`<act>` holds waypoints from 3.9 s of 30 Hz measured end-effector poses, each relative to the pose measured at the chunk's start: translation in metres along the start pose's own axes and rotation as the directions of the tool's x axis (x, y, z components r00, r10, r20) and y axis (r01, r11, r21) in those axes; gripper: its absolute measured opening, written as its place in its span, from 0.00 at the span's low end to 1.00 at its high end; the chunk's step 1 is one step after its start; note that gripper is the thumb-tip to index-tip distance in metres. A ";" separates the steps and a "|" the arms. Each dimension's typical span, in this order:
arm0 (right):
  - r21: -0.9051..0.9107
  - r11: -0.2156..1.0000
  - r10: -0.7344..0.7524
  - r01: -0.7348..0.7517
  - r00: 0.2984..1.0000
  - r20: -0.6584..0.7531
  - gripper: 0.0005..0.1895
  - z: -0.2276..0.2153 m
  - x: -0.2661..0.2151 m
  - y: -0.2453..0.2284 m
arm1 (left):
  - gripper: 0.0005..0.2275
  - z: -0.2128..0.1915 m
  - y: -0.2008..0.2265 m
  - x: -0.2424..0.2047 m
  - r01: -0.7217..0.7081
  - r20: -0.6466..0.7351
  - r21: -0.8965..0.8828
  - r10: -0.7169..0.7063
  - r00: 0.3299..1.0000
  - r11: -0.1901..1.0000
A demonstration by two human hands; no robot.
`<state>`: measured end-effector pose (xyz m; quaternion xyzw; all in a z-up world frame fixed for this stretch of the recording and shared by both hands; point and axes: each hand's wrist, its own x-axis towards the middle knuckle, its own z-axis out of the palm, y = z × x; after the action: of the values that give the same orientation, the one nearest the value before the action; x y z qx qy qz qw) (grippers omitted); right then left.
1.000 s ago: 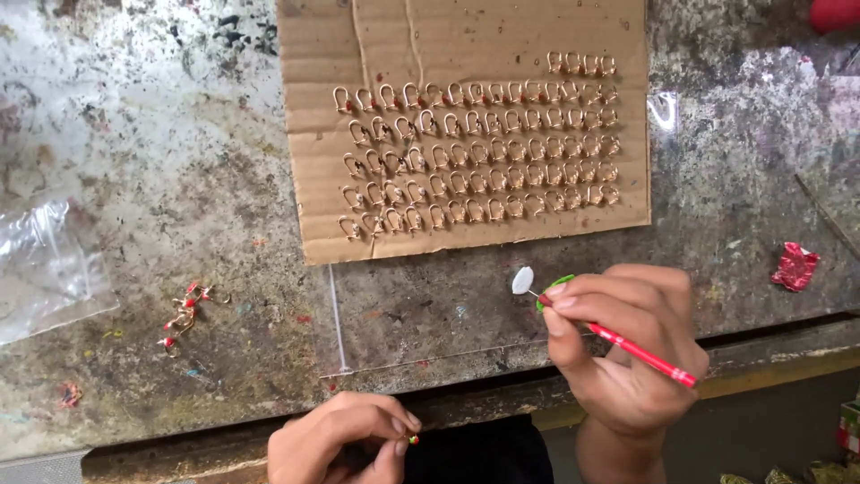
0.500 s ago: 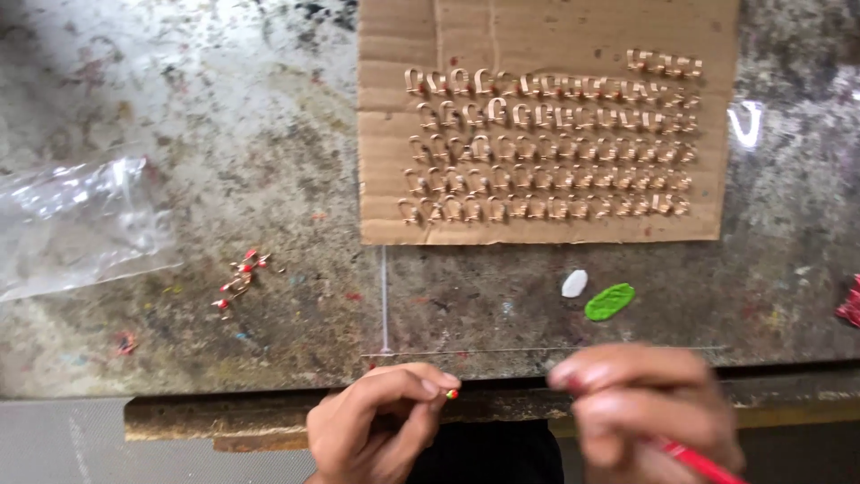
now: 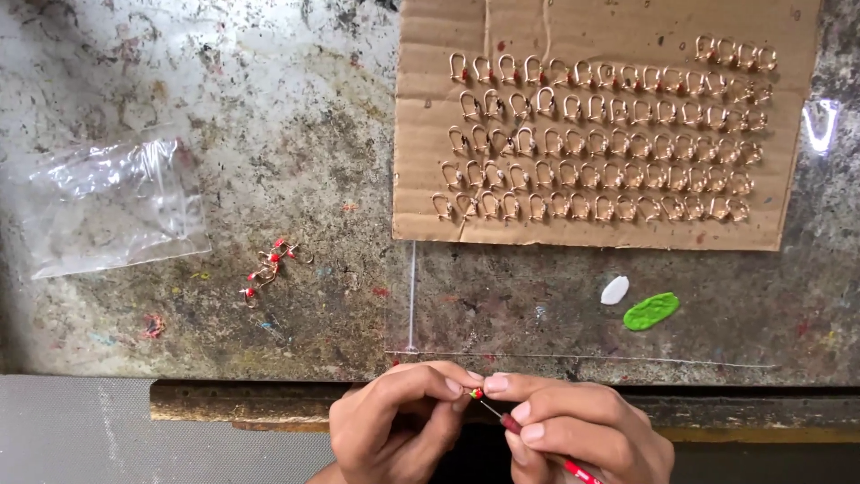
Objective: Applying enamel paint to small jewelry components using a fine-tipped stylus on a workbench.
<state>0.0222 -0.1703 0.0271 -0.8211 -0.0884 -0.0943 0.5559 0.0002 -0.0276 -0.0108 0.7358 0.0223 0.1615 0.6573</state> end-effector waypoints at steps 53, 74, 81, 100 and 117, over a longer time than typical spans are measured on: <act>0.003 1.000 0.014 -0.014 0.997 0.073 0.03 -0.005 -0.006 0.010 | 0.04 -0.005 -0.006 -0.001 0.018 0.041 -0.064 -0.016 0.999 0.998; -0.312 0.899 -0.344 0.308 0.937 -0.067 0.07 -0.067 0.035 0.060 | 0.01 0.002 0.003 0.001 -0.020 0.034 0.051 0.018 0.999 0.999; -0.431 0.844 -0.343 0.319 0.939 0.022 0.06 -0.065 0.060 0.046 | 0.05 0.004 0.015 0.009 0.061 0.056 0.086 -0.066 0.996 0.994; 0.145 0.989 -0.049 0.003 0.947 0.317 0.05 -0.047 0.021 0.008 | 0.01 -0.021 0.007 0.013 0.169 0.231 -0.255 -0.109 0.967 0.952; -0.055 0.998 -0.010 0.032 0.934 0.356 0.03 -0.024 0.016 0.007 | 0.02 -0.029 0.001 0.015 0.152 0.281 -0.194 -0.093 0.955 0.969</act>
<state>0.0377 -0.1947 0.0333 -0.8399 -0.1935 0.0472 0.5049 0.0063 0.0033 -0.0046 0.6732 -0.0393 0.0199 0.7381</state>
